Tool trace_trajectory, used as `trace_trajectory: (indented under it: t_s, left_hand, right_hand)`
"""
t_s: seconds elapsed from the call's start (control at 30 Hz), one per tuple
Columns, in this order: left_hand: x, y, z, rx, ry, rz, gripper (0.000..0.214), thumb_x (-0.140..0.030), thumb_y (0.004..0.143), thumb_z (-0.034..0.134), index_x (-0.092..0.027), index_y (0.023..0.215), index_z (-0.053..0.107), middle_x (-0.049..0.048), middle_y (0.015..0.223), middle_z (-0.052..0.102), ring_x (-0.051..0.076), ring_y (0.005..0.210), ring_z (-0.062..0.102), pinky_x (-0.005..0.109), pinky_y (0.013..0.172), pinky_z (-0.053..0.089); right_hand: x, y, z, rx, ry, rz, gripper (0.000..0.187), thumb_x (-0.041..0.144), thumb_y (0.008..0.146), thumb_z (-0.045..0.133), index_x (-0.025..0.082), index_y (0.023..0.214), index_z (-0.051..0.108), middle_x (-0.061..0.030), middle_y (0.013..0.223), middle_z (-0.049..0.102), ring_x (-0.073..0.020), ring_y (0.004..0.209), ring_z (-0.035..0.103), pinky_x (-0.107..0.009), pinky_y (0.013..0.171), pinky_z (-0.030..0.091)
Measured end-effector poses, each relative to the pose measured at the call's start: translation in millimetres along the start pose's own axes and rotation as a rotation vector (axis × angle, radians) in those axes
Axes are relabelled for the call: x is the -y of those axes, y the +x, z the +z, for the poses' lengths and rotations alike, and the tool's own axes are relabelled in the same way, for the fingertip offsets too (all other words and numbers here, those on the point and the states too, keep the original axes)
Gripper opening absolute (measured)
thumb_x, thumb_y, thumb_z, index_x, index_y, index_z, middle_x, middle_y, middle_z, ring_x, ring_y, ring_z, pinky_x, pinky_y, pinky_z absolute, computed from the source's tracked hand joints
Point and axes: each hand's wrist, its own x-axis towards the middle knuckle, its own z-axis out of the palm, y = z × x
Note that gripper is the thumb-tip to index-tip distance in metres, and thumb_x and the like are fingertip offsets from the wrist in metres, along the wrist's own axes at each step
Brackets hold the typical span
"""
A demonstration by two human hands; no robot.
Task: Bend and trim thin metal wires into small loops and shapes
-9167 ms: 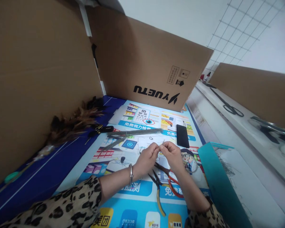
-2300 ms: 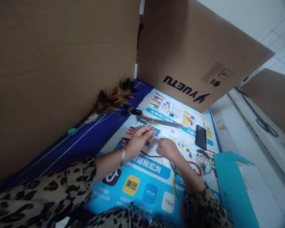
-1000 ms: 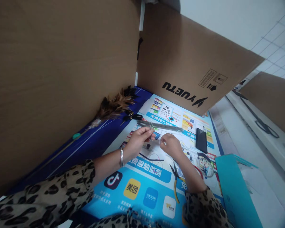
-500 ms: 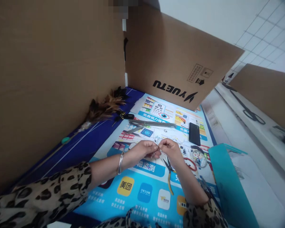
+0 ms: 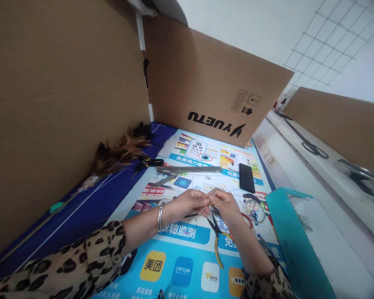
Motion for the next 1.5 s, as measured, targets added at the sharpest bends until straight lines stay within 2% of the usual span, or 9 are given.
trace_trajectory:
  t_s: [0.1, 0.23, 0.4, 0.6, 0.93, 1.1, 1.2, 1.37, 1.5]
  left_hand:
    - [-1.3, 0.3, -9.3, -0.087, 0.197, 0.081, 0.026, -0.038, 0.072, 0.062, -0.013, 0.074, 0.066, 0.0052, 0.07, 0.064, 0.013, 0.064, 0.055, 0.024, 0.062, 0.039]
    - [-6.6, 2.2, -26.6, -0.33, 0.342, 0.266, 0.024, -0.036, 0.076, 0.057, -0.015, 0.082, 0.067, 0.0053, 0.085, 0.066, 0.017, 0.08, 0.056, 0.027, 0.072, 0.04]
    - [-4.8, 5.2, -36.5, -0.468, 0.415, 0.387, 0.022, -0.034, 0.078, 0.054, -0.015, 0.079, 0.065, 0.0036, 0.077, 0.064, 0.015, 0.075, 0.055, 0.026, 0.072, 0.041]
    - [5.1, 7.0, -36.3, -0.437, 0.452, 0.363, 0.02, -0.031, 0.077, 0.055, -0.015, 0.083, 0.065, 0.0032, 0.076, 0.064, 0.015, 0.074, 0.056, 0.026, 0.072, 0.042]
    - [12.3, 10.3, -40.6, -0.392, 0.524, 0.359, 0.019, -0.03, 0.077, 0.055, -0.018, 0.085, 0.067, 0.0031, 0.078, 0.066, 0.016, 0.075, 0.057, 0.026, 0.072, 0.042]
    - [14.4, 11.0, -37.9, -0.342, 0.452, 0.326, 0.02, -0.03, 0.073, 0.06, -0.018, 0.086, 0.068, 0.0042, 0.085, 0.066, 0.017, 0.08, 0.058, 0.027, 0.073, 0.043]
    - [12.8, 7.8, -33.0, -0.235, 0.259, 0.267, 0.021, -0.03, 0.069, 0.065, -0.017, 0.086, 0.068, 0.0047, 0.084, 0.066, 0.017, 0.074, 0.059, 0.028, 0.07, 0.044]
    - [3.4, -3.9, -23.4, 0.104, -0.074, 0.077, 0.029, -0.033, 0.068, 0.066, -0.014, 0.09, 0.062, 0.0043, 0.063, 0.062, 0.017, 0.055, 0.059, 0.033, 0.06, 0.045]
    - [-0.5, -9.6, -20.3, 0.172, -0.085, 0.026, 0.029, -0.037, 0.066, 0.068, -0.013, 0.081, 0.061, 0.0046, 0.058, 0.061, 0.018, 0.054, 0.059, 0.035, 0.062, 0.045]
  right_hand:
    - [5.5, 1.3, -0.3, -0.05, -0.15, -0.071, 0.019, 0.032, 0.079, 0.056, 0.018, 0.067, 0.063, -0.0029, 0.078, 0.06, -0.0156, 0.078, 0.055, -0.029, 0.077, 0.042]
    - [5.5, 2.4, 2.7, -0.107, -0.259, -0.093, 0.017, 0.032, 0.08, 0.054, 0.02, 0.073, 0.064, -0.0042, 0.083, 0.063, -0.0164, 0.079, 0.057, -0.029, 0.075, 0.044]
    - [-13.0, 3.6, 12.1, -0.062, -0.468, -0.156, 0.014, 0.027, 0.081, 0.053, 0.021, 0.077, 0.064, -0.0043, 0.084, 0.064, -0.0169, 0.084, 0.057, -0.029, 0.079, 0.043]
    - [-26.7, 5.2, 15.9, -0.035, -0.569, -0.183, 0.013, 0.025, 0.081, 0.052, 0.02, 0.08, 0.064, -0.0037, 0.087, 0.064, -0.0161, 0.085, 0.057, -0.027, 0.079, 0.041]
    - [-28.6, 4.8, 13.2, -0.05, -0.597, -0.01, 0.014, 0.029, 0.078, 0.053, 0.021, 0.074, 0.064, 0.0022, 0.072, 0.063, -0.0142, 0.068, 0.055, -0.023, 0.064, 0.039]
    - [-21.2, 5.5, 10.9, -0.036, -0.4, 0.057, 0.017, 0.032, 0.078, 0.054, 0.019, 0.071, 0.063, 0.0016, 0.067, 0.061, -0.0136, 0.065, 0.054, -0.023, 0.061, 0.04]
    - [-15.7, 2.6, 11.4, 0.08, -0.17, 0.128, 0.02, 0.035, 0.076, 0.057, 0.017, 0.072, 0.064, -0.0006, 0.067, 0.063, -0.0139, 0.065, 0.056, -0.025, 0.064, 0.043]
    - [-11.6, -5.1, 19.6, 0.223, 0.132, 0.217, 0.025, 0.039, 0.072, 0.063, 0.014, 0.073, 0.065, -0.0037, 0.07, 0.064, -0.012, 0.061, 0.055, -0.026, 0.063, 0.045]
    - [-11.6, -9.1, 25.1, 0.246, 0.271, 0.249, 0.03, 0.043, 0.065, 0.068, 0.014, 0.069, 0.064, -0.0026, 0.063, 0.061, -0.0119, 0.058, 0.054, -0.026, 0.062, 0.044]
